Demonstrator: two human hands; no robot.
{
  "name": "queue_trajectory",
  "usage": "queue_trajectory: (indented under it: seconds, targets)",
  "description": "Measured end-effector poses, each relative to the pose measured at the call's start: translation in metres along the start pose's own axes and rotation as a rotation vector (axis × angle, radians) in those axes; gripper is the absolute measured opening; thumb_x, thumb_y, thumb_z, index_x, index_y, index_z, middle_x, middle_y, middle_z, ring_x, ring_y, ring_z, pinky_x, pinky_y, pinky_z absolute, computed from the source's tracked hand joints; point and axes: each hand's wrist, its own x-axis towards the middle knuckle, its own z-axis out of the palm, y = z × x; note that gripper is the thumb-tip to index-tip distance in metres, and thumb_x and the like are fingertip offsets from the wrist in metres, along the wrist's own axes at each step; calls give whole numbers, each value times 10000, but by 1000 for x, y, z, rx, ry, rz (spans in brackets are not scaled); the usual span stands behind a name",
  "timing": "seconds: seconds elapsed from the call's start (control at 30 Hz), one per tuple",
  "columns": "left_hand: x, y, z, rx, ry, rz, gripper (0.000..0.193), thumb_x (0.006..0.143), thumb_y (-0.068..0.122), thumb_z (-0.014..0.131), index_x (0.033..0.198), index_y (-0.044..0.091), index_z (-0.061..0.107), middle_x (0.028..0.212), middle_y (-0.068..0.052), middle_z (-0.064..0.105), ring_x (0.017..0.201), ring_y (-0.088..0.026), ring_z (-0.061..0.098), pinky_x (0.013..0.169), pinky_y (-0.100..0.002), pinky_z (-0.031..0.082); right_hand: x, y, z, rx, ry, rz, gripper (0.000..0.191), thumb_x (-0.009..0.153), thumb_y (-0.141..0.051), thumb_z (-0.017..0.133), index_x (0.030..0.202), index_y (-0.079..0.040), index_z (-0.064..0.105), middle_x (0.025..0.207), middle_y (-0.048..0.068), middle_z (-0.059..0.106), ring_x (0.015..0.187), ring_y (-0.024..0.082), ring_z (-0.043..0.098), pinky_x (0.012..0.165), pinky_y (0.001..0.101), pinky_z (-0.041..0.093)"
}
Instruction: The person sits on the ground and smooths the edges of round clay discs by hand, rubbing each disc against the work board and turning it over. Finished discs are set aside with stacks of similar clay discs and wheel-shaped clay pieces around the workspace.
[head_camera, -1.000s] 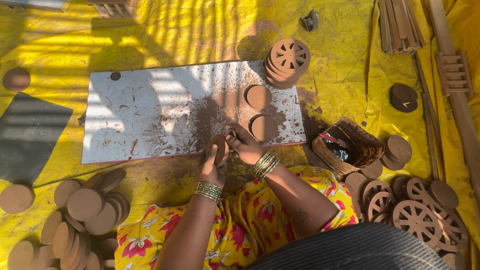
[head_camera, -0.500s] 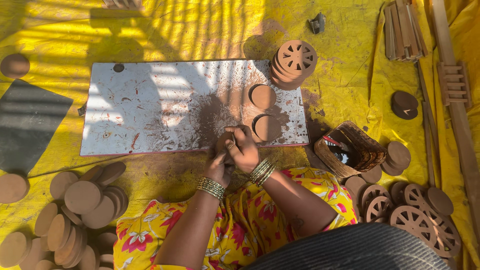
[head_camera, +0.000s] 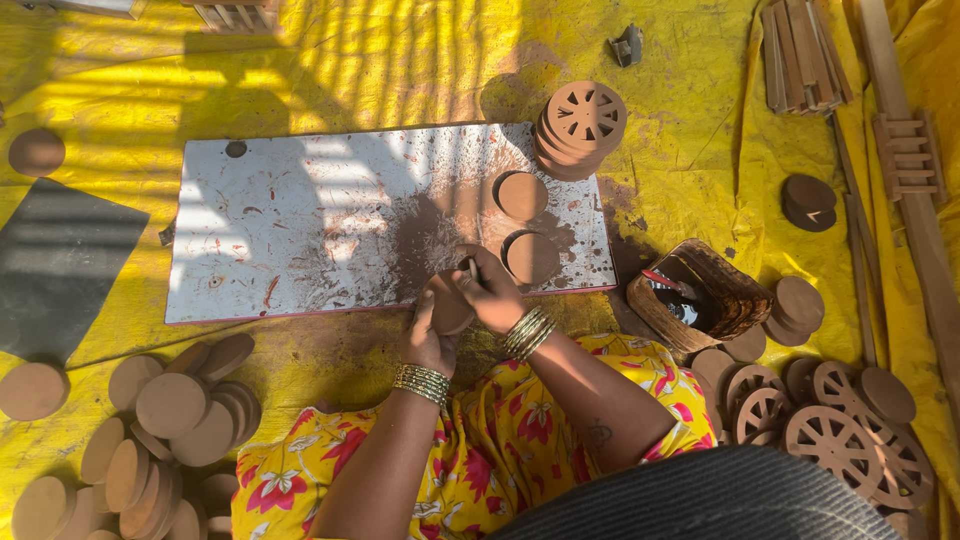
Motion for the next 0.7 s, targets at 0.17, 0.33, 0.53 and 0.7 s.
queue_trajectory:
  seconds: [0.17, 0.33, 0.53, 0.7]
  targets:
    - [3, -4, -2, 4, -47, -33, 828, 746, 304, 846, 1445, 122, 441, 1341, -123, 631, 1140, -279, 695, 926, -441, 644, -20, -6, 26, -329, 75, -395, 451, 1015, -218, 646, 1415, -42, 531, 1304, 239, 505, 1146, 260, 582, 961, 402, 524]
    - [-3, 3, 3, 144, -80, -179, 849, 726, 354, 840, 1472, 238, 451, 1153, -52, 671, 838, -146, 645, 546, -272, 480, -10, -5, 12, 15, -16, -35, 456, 1047, -171, 579, 1471, -10, 528, 1115, 189, 544, 998, 261, 524, 903, 400, 486]
    - [-18, -3, 9, 172, -192, -302, 717, 805, 319, 828, 1435, 181, 514, 996, -2, 630, 730, -95, 541, 513, -257, 401, 13, -3, -29, 568, -292, 298, 396, 1048, -149, 512, 1412, 8, 508, 1198, 88, 658, 1166, 179, 617, 1010, 318, 508]
    - [-22, 0, 13, 141, -171, -247, 634, 814, 325, 807, 1365, 164, 536, 1030, 1, 643, 797, -108, 585, 542, -272, 427, 10, -4, -23, 532, -82, 191, 375, 1073, -182, 532, 1415, -29, 511, 1189, 95, 630, 1138, 176, 601, 993, 330, 502]
